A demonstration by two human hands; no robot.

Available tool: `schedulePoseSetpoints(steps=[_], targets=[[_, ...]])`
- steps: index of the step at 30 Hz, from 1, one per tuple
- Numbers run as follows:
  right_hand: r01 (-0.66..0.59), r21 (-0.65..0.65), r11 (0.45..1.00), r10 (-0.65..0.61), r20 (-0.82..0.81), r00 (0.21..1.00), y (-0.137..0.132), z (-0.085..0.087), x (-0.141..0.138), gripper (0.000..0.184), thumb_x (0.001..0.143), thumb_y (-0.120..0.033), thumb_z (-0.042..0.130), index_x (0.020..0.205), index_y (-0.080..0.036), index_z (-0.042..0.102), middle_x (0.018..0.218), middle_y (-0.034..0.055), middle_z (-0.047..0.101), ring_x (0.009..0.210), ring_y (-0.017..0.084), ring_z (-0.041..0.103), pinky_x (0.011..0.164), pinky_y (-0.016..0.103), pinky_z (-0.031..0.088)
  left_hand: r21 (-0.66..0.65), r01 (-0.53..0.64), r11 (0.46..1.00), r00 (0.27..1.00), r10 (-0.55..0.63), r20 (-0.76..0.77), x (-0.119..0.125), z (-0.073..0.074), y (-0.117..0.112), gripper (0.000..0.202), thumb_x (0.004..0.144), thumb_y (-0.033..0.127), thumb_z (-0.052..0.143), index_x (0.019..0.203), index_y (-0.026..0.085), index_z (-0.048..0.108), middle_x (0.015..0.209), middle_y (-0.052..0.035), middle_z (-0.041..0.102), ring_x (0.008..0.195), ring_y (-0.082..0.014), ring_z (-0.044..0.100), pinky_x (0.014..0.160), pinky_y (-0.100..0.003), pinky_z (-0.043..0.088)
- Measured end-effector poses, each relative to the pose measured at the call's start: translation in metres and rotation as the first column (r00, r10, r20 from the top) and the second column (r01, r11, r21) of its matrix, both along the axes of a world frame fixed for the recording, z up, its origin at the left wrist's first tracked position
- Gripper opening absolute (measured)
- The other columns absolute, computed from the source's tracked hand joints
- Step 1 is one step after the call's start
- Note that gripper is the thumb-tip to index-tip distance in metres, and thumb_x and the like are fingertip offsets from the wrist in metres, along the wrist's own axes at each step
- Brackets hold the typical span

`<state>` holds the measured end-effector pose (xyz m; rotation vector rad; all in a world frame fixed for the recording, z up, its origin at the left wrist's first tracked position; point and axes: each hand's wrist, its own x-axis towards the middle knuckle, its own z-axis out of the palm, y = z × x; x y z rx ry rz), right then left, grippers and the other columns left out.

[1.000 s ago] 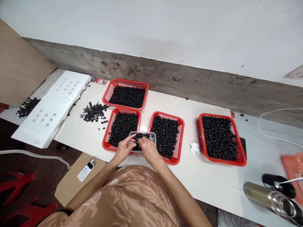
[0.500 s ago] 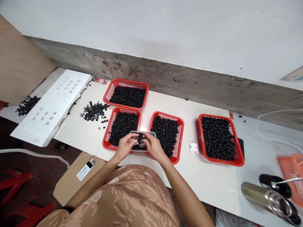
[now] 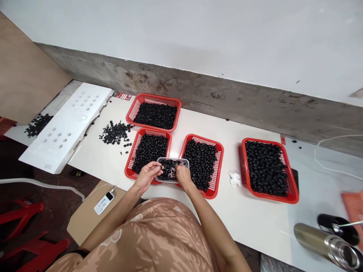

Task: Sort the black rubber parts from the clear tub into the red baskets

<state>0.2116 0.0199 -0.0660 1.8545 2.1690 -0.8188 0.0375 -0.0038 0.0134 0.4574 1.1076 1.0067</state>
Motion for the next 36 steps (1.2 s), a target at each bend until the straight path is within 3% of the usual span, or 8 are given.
schedulePoseSetpoints(steps=[15, 19, 22, 24, 27, 31, 36], targets=[[-0.035, 0.027, 0.999, 0.036, -0.043, 0.998, -0.003, -0.008, -0.013, 0.022, 0.089, -0.018, 0.044, 0.094, -0.011, 0.065, 0.1, 0.0134, 0.064, 0.081, 0.018, 0.064, 0.071, 0.027, 0.044, -0.028, 0.007, 1.0, 1.0, -0.006, 0.014, -0.004, -0.005, 0.004, 0.035, 0.062, 0.036, 0.081, 0.083, 0.013, 0.066, 0.081, -0.0048, 0.069, 0.065, -0.0093, 0.063, 0.065, -0.02, 0.048], [-0.024, 0.087, 0.996, 0.034, -0.119, 0.992, -0.006, 0.008, -0.006, 0.021, 0.09, -0.022, 0.047, 0.098, -0.013, 0.064, 0.097, 0.0107, 0.065, 0.083, 0.017, 0.064, 0.074, 0.026, 0.045, -0.013, 0.071, 0.997, 0.996, -0.071, -0.049, -0.006, -0.016, 0.001, 0.033, 0.066, 0.039, 0.077, 0.082, 0.012, 0.066, 0.078, -0.0046, 0.069, 0.061, -0.008, 0.06, 0.059, -0.019, 0.044], [-0.001, 0.21, 0.978, 0.054, -0.249, 0.967, -0.012, 0.029, 0.003, 0.022, 0.093, -0.027, 0.045, 0.103, -0.016, 0.061, 0.095, 0.0081, 0.064, 0.082, 0.016, 0.062, 0.074, 0.027, 0.048, -0.01, 0.116, 0.993, 0.983, -0.116, -0.139, -0.004, -0.025, -0.001, 0.034, 0.067, 0.041, 0.076, 0.083, 0.012, 0.069, 0.074, -0.0038, 0.067, 0.057, -0.0079, 0.057, 0.056, -0.02, 0.042], [0.049, 0.377, 0.925, 0.123, -0.42, 0.899, -0.017, 0.044, 0.008, 0.021, 0.092, -0.027, 0.045, 0.102, -0.017, 0.061, 0.089, 0.0073, 0.063, 0.076, 0.016, 0.061, 0.069, 0.027, 0.049, -0.022, 0.142, 0.99, 0.975, -0.144, -0.168, 0.0, -0.028, -0.002, 0.039, 0.065, 0.043, 0.077, 0.087, 0.012, 0.07, 0.071, -0.0035, 0.067, 0.056, -0.0084, 0.055, 0.056, -0.021, 0.042], [0.023, 0.511, 0.859, 0.267, -0.487, 0.832, -0.022, 0.063, 0.011, 0.019, 0.093, -0.025, 0.045, 0.102, -0.018, 0.061, 0.086, 0.0068, 0.062, 0.075, 0.016, 0.061, 0.065, 0.025, 0.05, -0.026, 0.194, 0.981, 0.968, -0.196, -0.155, 0.008, -0.025, -0.001, 0.041, 0.063, 0.043, 0.078, 0.089, 0.011, 0.071, 0.067, -0.0032, 0.065, 0.054, -0.009, 0.053, 0.056, -0.023, 0.041], [-0.029, 0.542, 0.84, 0.341, -0.485, 0.805, -0.023, 0.073, 0.011, 0.02, 0.093, -0.022, 0.045, 0.107, -0.019, 0.059, 0.093, 0.0083, 0.063, 0.083, 0.017, 0.062, 0.07, 0.027, 0.052, 0.013, 0.228, 0.973, 0.964, -0.224, -0.146, 0.012, -0.019, 0.001, 0.033, 0.066, 0.041, 0.076, 0.08, 0.011, 0.071, 0.06, -0.0013, 0.062, 0.054, -0.0085, 0.051, 0.056, -0.021, 0.039], [0.109, 0.482, 0.87, 0.28, -0.663, 0.695, -0.023, 0.074, 0.009, 0.022, 0.094, -0.021, 0.045, 0.109, -0.02, 0.061, 0.095, 0.0079, 0.064, 0.088, 0.017, 0.062, 0.076, 0.029, 0.053, 0.028, 0.238, 0.971, 0.967, -0.234, -0.096, 0.009, -0.018, -0.001, 0.03, 0.071, 0.039, 0.073, 0.082, 0.011, 0.07, 0.068, -0.0026, 0.064, 0.056, -0.0078, 0.053, 0.058, -0.021, 0.041]])
